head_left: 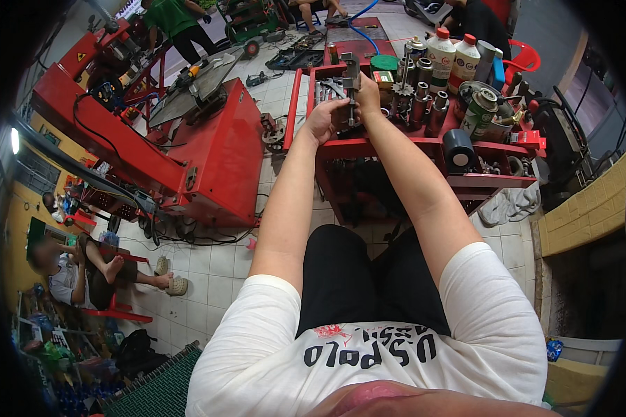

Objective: The person sits at a red tool cart and uses a wrench to tighten bolts on a small mechanical assembly. They repeatedly adjust the wrench and reposition the metal part to access different fasteners.

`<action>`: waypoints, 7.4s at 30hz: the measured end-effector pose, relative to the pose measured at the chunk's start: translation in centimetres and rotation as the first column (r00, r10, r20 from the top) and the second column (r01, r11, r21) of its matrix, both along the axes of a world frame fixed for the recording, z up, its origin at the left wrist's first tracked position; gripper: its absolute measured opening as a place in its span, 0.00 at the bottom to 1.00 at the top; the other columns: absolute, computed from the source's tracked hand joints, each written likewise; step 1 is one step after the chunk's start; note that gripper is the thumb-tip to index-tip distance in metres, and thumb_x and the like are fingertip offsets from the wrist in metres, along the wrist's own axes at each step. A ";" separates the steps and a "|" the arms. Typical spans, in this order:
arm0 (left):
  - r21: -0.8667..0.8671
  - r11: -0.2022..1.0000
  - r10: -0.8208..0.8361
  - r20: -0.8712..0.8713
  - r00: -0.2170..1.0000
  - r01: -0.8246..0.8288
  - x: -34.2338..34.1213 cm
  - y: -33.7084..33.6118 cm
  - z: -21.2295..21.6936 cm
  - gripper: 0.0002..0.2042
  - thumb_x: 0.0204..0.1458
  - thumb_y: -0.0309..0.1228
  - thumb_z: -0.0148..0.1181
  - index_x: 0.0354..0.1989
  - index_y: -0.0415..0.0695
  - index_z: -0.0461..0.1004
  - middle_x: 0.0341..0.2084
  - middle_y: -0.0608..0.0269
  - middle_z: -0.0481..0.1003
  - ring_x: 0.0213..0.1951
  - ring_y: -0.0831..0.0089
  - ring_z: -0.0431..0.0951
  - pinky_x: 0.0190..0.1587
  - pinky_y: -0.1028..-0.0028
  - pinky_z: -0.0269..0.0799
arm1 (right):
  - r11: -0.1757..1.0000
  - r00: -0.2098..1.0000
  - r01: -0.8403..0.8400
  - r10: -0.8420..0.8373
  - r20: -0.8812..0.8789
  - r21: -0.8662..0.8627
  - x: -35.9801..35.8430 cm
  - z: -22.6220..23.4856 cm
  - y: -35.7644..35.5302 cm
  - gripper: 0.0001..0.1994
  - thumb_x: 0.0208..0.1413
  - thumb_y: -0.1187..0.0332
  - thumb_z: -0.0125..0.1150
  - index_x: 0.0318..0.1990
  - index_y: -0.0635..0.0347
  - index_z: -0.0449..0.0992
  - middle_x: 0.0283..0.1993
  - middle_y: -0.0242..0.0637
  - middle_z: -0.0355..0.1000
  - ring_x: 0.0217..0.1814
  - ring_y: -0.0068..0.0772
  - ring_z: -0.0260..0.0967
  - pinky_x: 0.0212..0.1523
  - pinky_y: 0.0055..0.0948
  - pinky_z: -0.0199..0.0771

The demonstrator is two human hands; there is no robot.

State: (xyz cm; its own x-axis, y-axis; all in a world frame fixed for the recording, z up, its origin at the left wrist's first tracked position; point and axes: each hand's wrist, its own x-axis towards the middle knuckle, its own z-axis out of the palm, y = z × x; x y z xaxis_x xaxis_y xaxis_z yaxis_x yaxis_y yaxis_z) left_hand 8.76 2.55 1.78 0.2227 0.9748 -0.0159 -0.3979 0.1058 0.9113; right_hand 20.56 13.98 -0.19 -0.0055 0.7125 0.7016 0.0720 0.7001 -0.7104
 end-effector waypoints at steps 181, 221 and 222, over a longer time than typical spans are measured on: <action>0.245 0.908 0.390 -0.192 0.901 -0.341 -0.2 1.0 -1.7 0.16 0.62 0.44 0.64 0.35 0.41 0.79 0.27 0.67 0.78 0.25 0.78 0.75 0.28 0.73 0.69 | 0.972 0.948 0.065 0.011 0.317 -0.228 -0.4 0.2 -2.5 0.11 0.53 0.72 0.61 0.44 0.57 0.77 0.37 0.51 0.80 0.41 0.58 0.79 0.43 0.47 0.76; 0.181 0.932 0.358 -0.337 0.871 -0.313 -0.2 1.2 -1.4 0.14 0.63 0.39 0.63 0.40 0.38 0.81 0.27 0.67 0.78 0.24 0.77 0.76 0.26 0.72 0.72 | 0.992 0.915 0.060 -0.009 0.404 -0.113 -0.2 -0.1 -1.5 0.16 0.56 0.66 0.59 0.52 0.50 0.79 0.44 0.54 0.80 0.49 0.61 0.77 0.48 0.49 0.76; 0.184 0.930 0.363 -0.327 0.872 -0.318 0.1 1.1 -1.4 0.14 0.63 0.38 0.62 0.40 0.37 0.81 0.28 0.66 0.79 0.25 0.76 0.77 0.27 0.72 0.72 | 0.991 0.909 0.071 -0.016 0.416 -0.117 0.0 -0.1 -1.6 0.16 0.56 0.67 0.59 0.53 0.48 0.79 0.44 0.53 0.80 0.49 0.61 0.77 0.48 0.49 0.76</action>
State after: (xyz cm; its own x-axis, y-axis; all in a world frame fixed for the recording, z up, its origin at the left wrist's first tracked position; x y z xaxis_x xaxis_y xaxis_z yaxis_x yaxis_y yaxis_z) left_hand 8.87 3.70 0.34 -0.1215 0.9883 0.0916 -0.0425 -0.0974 0.9943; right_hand 20.61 12.39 -0.24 -0.2422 0.8014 0.5469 0.4064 0.5956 -0.6929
